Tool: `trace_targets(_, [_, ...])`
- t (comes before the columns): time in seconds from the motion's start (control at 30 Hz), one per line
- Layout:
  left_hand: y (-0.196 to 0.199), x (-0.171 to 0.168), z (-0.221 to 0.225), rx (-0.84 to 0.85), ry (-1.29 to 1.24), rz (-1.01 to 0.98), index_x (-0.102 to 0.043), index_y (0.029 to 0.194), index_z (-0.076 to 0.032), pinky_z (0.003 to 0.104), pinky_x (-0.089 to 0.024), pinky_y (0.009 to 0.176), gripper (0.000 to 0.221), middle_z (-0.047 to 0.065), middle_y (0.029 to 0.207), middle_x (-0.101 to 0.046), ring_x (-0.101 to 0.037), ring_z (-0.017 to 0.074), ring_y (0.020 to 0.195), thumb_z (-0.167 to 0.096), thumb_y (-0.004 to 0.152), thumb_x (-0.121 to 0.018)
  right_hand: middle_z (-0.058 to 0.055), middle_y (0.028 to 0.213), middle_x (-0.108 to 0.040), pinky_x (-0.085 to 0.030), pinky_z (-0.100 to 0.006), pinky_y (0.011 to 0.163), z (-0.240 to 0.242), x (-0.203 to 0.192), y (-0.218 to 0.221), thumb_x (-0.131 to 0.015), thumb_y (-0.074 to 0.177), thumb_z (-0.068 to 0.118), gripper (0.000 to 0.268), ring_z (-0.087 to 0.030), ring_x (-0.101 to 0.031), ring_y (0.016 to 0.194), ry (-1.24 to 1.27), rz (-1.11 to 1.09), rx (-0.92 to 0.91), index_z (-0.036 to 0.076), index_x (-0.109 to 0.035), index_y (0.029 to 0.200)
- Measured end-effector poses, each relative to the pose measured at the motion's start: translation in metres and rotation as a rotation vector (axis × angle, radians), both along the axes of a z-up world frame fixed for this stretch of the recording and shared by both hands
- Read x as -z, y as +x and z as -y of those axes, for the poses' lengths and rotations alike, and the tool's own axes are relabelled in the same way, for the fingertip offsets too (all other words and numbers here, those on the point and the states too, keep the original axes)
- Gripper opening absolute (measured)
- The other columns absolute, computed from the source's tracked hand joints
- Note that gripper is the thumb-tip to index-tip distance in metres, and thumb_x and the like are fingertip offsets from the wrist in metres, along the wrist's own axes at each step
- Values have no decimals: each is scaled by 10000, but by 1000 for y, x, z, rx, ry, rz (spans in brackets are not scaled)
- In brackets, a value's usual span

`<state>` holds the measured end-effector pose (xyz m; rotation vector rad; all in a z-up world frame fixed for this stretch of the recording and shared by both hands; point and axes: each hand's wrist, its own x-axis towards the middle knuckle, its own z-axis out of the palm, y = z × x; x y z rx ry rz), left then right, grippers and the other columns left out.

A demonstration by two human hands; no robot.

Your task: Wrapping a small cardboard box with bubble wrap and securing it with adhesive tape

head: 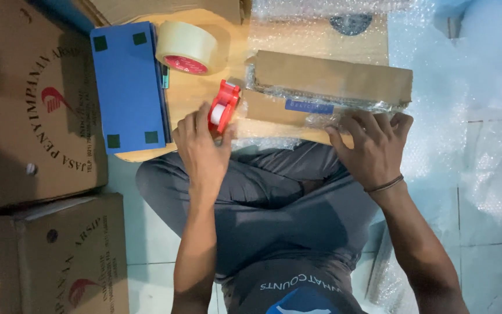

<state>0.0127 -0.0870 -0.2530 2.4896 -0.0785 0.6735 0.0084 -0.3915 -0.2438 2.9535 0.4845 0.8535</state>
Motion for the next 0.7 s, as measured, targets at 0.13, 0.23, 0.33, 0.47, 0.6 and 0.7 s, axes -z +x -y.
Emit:
trace_targets(0.13, [-6, 14, 2, -30, -45, 29, -652, 1300, -9, 471, -459, 828, 539, 170, 1070, -636, -627, 390, 958, -127, 827, -882, 27, 903, -716, -434, -410, 894, 3, -4, 5, -844, 991, 527, 318, -197, -670, 849, -22, -7, 6, 229, -797, 890])
trace_targets(0.23, [-15, 10, 6, 5, -194, 77, -662, 1309, -19, 458, -473, 854, 511, 166, 1093, -636, -626, 394, 985, -101, 847, -863, 16, 904, -702, -435, -410, 871, 4, -7, 7, -845, 992, 523, 322, -205, -659, 839, 2, -17, -6, 215, -800, 909])
trace_targets(0.33, [-21, 14, 0, 22, -226, 95, -677, 1305, -27, 478, -482, 860, 525, 166, 1083, -635, -625, 402, 991, -81, 826, -885, 1, 922, -697, -434, -410, 843, 8, -4, 6, -841, 989, 504, 313, -215, -654, 844, 32, -28, -36, 199, -799, 937])
trace_targets(0.47, [-19, 22, -18, -19, -120, 59, -662, 1315, -18, 481, -466, 897, 547, 176, 1104, -628, -629, 386, 1004, -64, 827, -905, -5, 954, -700, -441, -396, 850, 12, 5, 8, -876, 955, 476, 294, -212, -643, 861, 70, 4, -79, 191, -805, 966])
trace_targets(0.6, [-12, 16, -17, -20, -24, 48, -641, 1340, -12, 514, -447, 937, 520, 178, 1105, -622, -606, 383, 1046, -138, 898, -883, -39, 1031, -713, -463, -450, 943, 15, 13, 11, -919, 901, 428, 292, -258, -664, 967, 112, 46, -135, 182, -807, 1010])
trace_targets(0.7, [-13, 3, -1, -42, 108, 203, -594, 1356, 16, 555, -419, 1024, 625, 225, 1327, -545, -518, 400, 1227, -364, 943, -870, -124, 1165, -732, -452, -501, 1021, 17, 16, 16, -920, 886, 343, 279, -358, -671, 1174, 119, 83, -191, 154, -817, 1064])
